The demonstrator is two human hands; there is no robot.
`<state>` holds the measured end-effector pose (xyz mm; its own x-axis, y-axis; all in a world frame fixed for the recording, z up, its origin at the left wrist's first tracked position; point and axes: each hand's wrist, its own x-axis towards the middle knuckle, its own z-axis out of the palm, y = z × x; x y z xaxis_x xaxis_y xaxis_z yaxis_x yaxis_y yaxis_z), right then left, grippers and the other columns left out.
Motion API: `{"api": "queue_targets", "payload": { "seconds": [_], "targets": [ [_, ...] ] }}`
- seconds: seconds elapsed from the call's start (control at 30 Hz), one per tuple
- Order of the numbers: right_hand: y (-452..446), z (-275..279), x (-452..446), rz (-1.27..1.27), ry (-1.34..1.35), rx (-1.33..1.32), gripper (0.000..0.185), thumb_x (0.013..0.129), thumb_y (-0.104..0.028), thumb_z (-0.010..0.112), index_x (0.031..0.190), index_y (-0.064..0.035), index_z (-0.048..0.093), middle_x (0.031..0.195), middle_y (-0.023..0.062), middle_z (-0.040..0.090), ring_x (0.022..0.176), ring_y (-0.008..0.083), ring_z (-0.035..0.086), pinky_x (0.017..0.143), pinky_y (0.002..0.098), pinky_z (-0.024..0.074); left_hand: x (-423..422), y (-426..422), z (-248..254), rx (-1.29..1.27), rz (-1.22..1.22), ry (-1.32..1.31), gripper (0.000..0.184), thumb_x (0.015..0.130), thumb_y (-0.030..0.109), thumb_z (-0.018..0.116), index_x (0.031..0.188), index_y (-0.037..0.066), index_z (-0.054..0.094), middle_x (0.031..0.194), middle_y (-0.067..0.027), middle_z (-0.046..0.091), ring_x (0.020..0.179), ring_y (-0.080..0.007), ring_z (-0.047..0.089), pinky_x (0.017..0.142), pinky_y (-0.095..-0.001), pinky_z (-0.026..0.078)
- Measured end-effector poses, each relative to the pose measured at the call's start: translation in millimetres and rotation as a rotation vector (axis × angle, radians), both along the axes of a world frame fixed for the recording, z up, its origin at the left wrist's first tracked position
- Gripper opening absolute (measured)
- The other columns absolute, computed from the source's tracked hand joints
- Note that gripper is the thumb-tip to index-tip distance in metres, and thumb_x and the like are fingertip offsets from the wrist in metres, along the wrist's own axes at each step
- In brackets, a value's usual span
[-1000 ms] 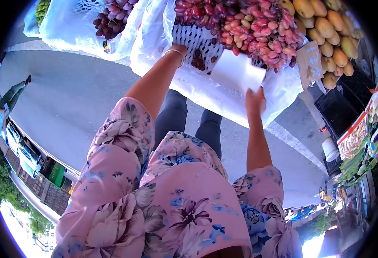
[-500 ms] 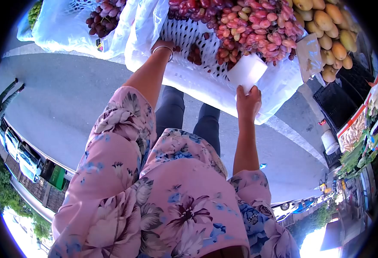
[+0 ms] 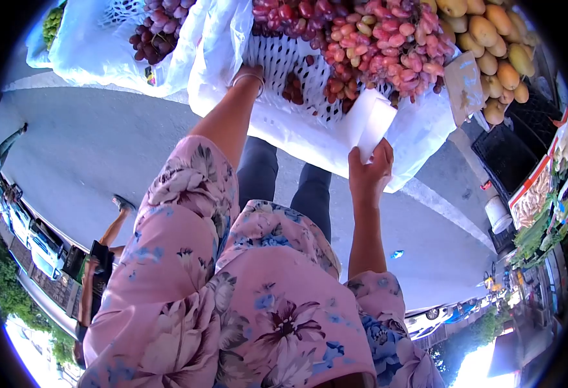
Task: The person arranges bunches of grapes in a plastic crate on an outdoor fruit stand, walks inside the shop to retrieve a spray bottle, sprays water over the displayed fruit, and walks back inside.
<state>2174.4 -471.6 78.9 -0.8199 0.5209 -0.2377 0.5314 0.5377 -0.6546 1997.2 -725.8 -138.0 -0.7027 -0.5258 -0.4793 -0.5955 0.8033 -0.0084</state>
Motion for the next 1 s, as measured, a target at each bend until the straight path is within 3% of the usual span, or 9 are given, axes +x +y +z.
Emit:
{"api": "queue_targets", "payload": {
  "seconds": [0.07,0.1,0.2,0.3,0.53,0.67,0.8,0.9,1.0],
  "targets": [
    [0,10,0,0.142,0.036,0.100,0.022,0.061,-0.008,0.060,0.076,0.0046,0.049,0.101,0.0180,0.050,0.088,0.0321,0.049,0.076,0.0395,0.0401,5,23,65,0.255,0.156,-0.087,0.024,0.067,0.024,0.052,0.061,0.003,0.059,0.058,-0.0064,0.061,0.051,-0.0173,0.059,0.055,-0.0263,0.046],
    [-2,11,-2,0.155,0.053,0.093,0.022,0.060,-0.005,0.059,0.078,0.0032,0.051,0.099,0.0172,0.052,0.087,0.0325,0.051,0.075,0.0388,0.0412,11,11,36,0.277,0.180,-0.005,0.026,0.068,0.023,0.051,0.074,-0.001,0.059,0.059,-0.0078,0.061,0.053,-0.0171,0.059,0.056,-0.0268,0.047],
    [-6,17,-7,0.255,0.114,-0.007,0.020,0.060,-0.002,0.057,0.079,0.0018,0.052,0.095,0.0161,0.054,0.083,0.0324,0.053,0.072,0.0372,0.0429,4,56,152,0.459,0.351,-0.040,0.043,0.065,0.034,0.047,0.091,0.002,0.059,0.083,-0.0143,0.062,0.084,-0.0250,0.058,0.081,-0.0327,0.040],
    [-10,35,-14,0.354,-0.046,-0.064,0.032,0.062,0.001,0.053,0.093,-0.0047,0.049,0.085,0.0131,0.056,0.076,0.0318,0.055,0.067,0.0368,0.0444,1,42,131,0.363,0.135,0.009,0.043,0.062,0.027,0.054,0.094,-0.001,0.058,0.104,-0.0204,0.053,0.099,-0.0313,0.050,0.083,-0.0328,0.038],
    [-37,45,-50,0.919,-0.205,0.141,0.062,0.065,-0.003,0.050,0.123,-0.0218,0.037,0.062,0.0083,0.054,0.057,0.0223,0.056,0.054,0.0345,0.0438,-31,72,171,1.073,0.822,-0.187,0.028,0.069,0.020,0.060,0.087,0.001,0.052,0.084,-0.0107,0.060,0.073,-0.0236,0.061,0.073,-0.0359,0.047],
    [-71,19,-77,1.116,-0.375,-0.084,0.069,0.063,-0.007,0.052,0.127,-0.0219,0.030,0.074,0.0122,0.058,0.066,0.0281,0.058,0.058,0.0380,0.0449,-42,85,159,1.195,0.749,-0.252,0.020,0.076,0.014,0.055,0.090,0.000,0.051,0.092,-0.0137,0.058,0.083,-0.0269,0.059,0.079,-0.0410,0.045],
    [-69,-28,-116,0.652,-0.792,-0.104,0.079,0.066,-0.020,0.051,0.133,-0.0244,0.009,0.094,0.0132,0.059,0.086,0.0265,0.058,0.072,0.0371,0.0449,-60,71,173,1.463,0.478,-0.477,0.028,0.084,0.014,0.043,0.108,0.000,0.044,0.110,-0.0145,0.051,0.102,-0.0254,0.050,0.091,-0.0424,0.033],
    [-44,-45,-118,0.521,-0.777,-0.043,0.076,0.065,-0.021,0.049,0.132,-0.0225,0.013,0.103,0.0171,0.055,0.092,0.0310,0.055,0.077,0.0425,0.0420,-69,43,155,1.267,0.063,-0.536,0.028,0.085,0.015,0.041,0.109,0.004,0.048,0.112,-0.0139,0.051,0.113,-0.0232,0.041,0.096,-0.0437,0.024],
    [-35,-58,-112,0.565,-0.725,0.023,0.068,0.066,-0.021,0.047,0.130,-0.0208,0.024,0.105,0.0177,0.054,0.093,0.0327,0.054,0.078,0.0431,0.0411,-73,51,194,0.905,-0.077,-0.521,0.026,0.083,0.009,0.042,0.105,0.007,0.055,0.108,-0.0088,0.055,0.108,-0.0203,0.046,0.093,-0.0363,0.031]
  ]
}}
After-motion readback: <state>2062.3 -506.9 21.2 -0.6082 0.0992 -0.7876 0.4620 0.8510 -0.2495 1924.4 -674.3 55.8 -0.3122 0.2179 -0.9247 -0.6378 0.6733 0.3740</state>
